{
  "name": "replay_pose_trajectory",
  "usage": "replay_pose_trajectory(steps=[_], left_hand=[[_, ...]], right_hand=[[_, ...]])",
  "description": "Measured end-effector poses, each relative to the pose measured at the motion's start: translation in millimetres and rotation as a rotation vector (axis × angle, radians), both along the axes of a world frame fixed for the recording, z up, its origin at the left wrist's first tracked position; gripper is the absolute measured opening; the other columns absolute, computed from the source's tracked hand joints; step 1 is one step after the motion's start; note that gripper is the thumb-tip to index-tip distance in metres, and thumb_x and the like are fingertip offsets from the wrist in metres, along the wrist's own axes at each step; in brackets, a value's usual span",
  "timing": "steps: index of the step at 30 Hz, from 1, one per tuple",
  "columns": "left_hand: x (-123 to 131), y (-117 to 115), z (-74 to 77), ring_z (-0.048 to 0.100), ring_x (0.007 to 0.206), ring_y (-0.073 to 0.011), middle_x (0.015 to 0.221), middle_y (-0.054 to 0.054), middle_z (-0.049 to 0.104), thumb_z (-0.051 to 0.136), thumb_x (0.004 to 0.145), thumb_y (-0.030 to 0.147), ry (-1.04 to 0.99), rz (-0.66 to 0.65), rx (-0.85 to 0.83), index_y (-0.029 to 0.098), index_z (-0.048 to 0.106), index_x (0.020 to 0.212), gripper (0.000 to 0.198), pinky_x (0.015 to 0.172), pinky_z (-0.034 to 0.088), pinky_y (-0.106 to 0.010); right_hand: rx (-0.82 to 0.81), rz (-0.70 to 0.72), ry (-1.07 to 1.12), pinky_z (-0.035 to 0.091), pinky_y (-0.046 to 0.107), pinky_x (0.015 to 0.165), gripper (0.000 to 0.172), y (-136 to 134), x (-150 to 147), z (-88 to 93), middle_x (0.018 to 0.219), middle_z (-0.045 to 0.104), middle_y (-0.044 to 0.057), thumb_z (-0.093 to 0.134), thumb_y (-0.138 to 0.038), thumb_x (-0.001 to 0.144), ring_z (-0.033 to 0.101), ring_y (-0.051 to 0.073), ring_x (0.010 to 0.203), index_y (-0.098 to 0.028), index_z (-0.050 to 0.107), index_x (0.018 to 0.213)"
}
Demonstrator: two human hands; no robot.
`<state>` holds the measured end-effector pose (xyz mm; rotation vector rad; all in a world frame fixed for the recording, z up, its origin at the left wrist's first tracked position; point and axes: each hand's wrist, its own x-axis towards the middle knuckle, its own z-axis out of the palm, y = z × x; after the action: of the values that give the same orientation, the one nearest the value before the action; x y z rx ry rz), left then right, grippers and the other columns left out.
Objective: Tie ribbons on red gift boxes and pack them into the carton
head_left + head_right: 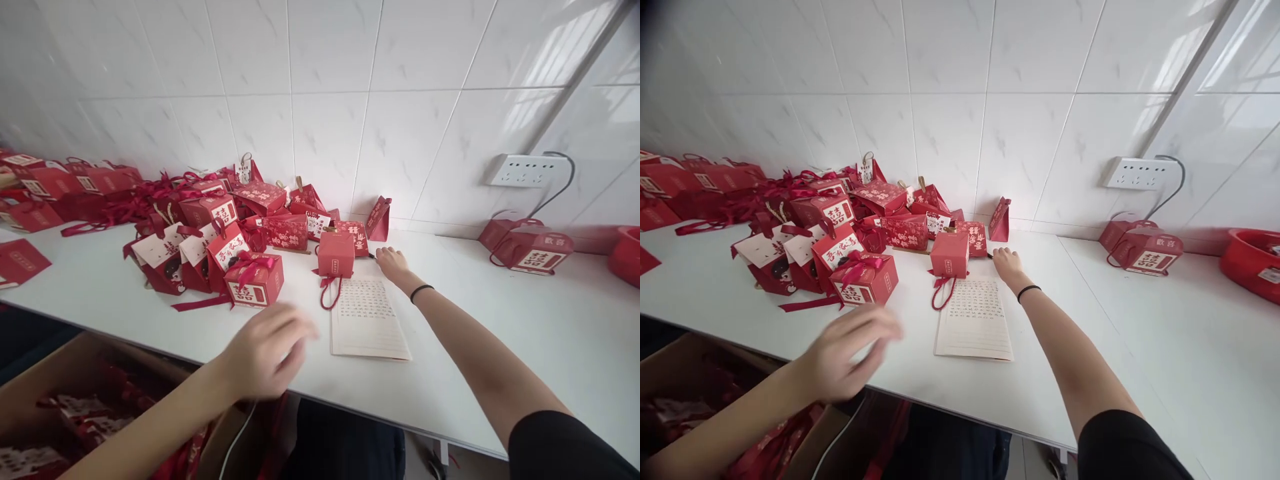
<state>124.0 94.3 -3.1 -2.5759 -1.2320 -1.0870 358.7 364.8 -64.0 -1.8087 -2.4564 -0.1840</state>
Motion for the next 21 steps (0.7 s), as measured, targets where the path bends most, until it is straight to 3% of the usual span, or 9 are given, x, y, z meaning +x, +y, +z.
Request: replay_pose_trajectory(steps=[4, 7, 10, 13, 15, 17, 19, 21], left_hand=[[58, 116, -24.3, 0.061, 0.092, -0.0166, 0.1, -0.006, 0.066, 0.042, 0.083, 0.01, -0.079, -0.072, -0.185, 0.018, 0.06, 0.098, 0.025, 0.079, 0.051, -0.03], [84, 162, -48.7, 0.059, 0.105, -0.0175, 0.111, -0.005, 0.065, 0.036, 0.084, 0.008, 0.018, -0.149, -0.341, 0.019, 0.061, 0.105, 0.035, 0.091, 0.047, -0.033], [81, 175, -66.7, 0.051, 0.12, -0.0217, 0.13, -0.007, 0.056, 0.033, 0.091, 0.019, 0.076, -0.12, -0.44, 0.02, 0.05, 0.128, 0.04, 0.095, 0.043, -0.038], [69, 174, -71.4, 0.049, 0.119, -0.0271, 0.134, -0.007, 0.051, 0.04, 0.091, 0.036, 0.187, -0.065, -0.505, 0.025, 0.037, 0.14, 0.05, 0.095, 0.041, -0.044], [65, 172, -68.2, 0.049, 0.116, -0.0285, 0.13, -0.006, 0.052, 0.045, 0.088, 0.04, 0.251, 0.001, -0.516, 0.026, 0.046, 0.134, 0.048, 0.094, 0.039, -0.046], [64, 171, -63.5, 0.05, 0.112, -0.0282, 0.122, -0.007, 0.056, 0.048, 0.086, 0.041, 0.305, 0.053, -0.503, 0.024, 0.058, 0.121, 0.041, 0.093, 0.038, -0.046], [65, 171, -60.7, 0.051, 0.108, -0.027, 0.113, -0.008, 0.058, 0.051, 0.084, 0.042, 0.335, 0.075, -0.476, 0.02, 0.063, 0.111, 0.037, 0.092, 0.038, -0.044], [67, 171, -60.6, 0.051, 0.105, -0.0266, 0.108, -0.009, 0.058, 0.052, 0.084, 0.044, 0.342, 0.093, -0.458, 0.018, 0.064, 0.106, 0.037, 0.09, 0.039, -0.042]], right_hand=[[-0.017, -0.04, 0.093, 0.047, 0.041, 0.086, 0.025, -15, 20, -1.3, 0.107, 0.058, 0.01, 0.053, -0.02, 0.093, 0.057, 0.023, 0.099, -0.013, 0.055, 0.117], [-0.013, -0.078, 0.23, 0.046, 0.037, 0.078, 0.038, -34, 41, 0.4, 0.104, 0.057, 0.014, 0.04, -0.007, 0.089, 0.059, 0.025, 0.093, -0.016, 0.049, 0.125], [-0.033, -0.101, 0.411, 0.048, 0.034, 0.071, 0.042, -62, 63, 1.4, 0.091, 0.059, 0.01, 0.027, -0.01, 0.088, 0.06, 0.021, 0.077, -0.016, 0.046, 0.126], [-0.135, -0.084, 0.734, 0.052, 0.032, 0.071, 0.041, -92, 74, 3.0, 0.075, 0.058, 0.004, 0.023, -0.018, 0.087, 0.061, 0.017, 0.072, -0.016, 0.049, 0.118], [-0.319, -0.054, 1.29, 0.053, 0.034, 0.076, 0.035, -107, 73, 6.8, 0.07, 0.057, 0.001, 0.037, -0.025, 0.08, 0.061, 0.017, 0.073, -0.018, 0.056, 0.108], [-0.49, -0.012, 1.712, 0.054, 0.036, 0.081, 0.036, -116, 68, 12.6, 0.072, 0.061, 0.002, 0.047, -0.026, 0.068, 0.063, 0.018, 0.077, -0.018, 0.062, 0.101], [-0.603, 0.039, 1.867, 0.054, 0.034, 0.081, 0.038, -122, 62, 18.2, 0.082, 0.065, 0.004, 0.052, -0.027, 0.064, 0.064, 0.02, 0.086, -0.018, 0.065, 0.098], [-0.641, 0.065, 1.885, 0.056, 0.03, 0.075, 0.029, -126, 57, 21.1, 0.088, 0.067, 0.004, 0.06, -0.028, 0.066, 0.065, 0.019, 0.088, -0.02, 0.066, 0.093]])
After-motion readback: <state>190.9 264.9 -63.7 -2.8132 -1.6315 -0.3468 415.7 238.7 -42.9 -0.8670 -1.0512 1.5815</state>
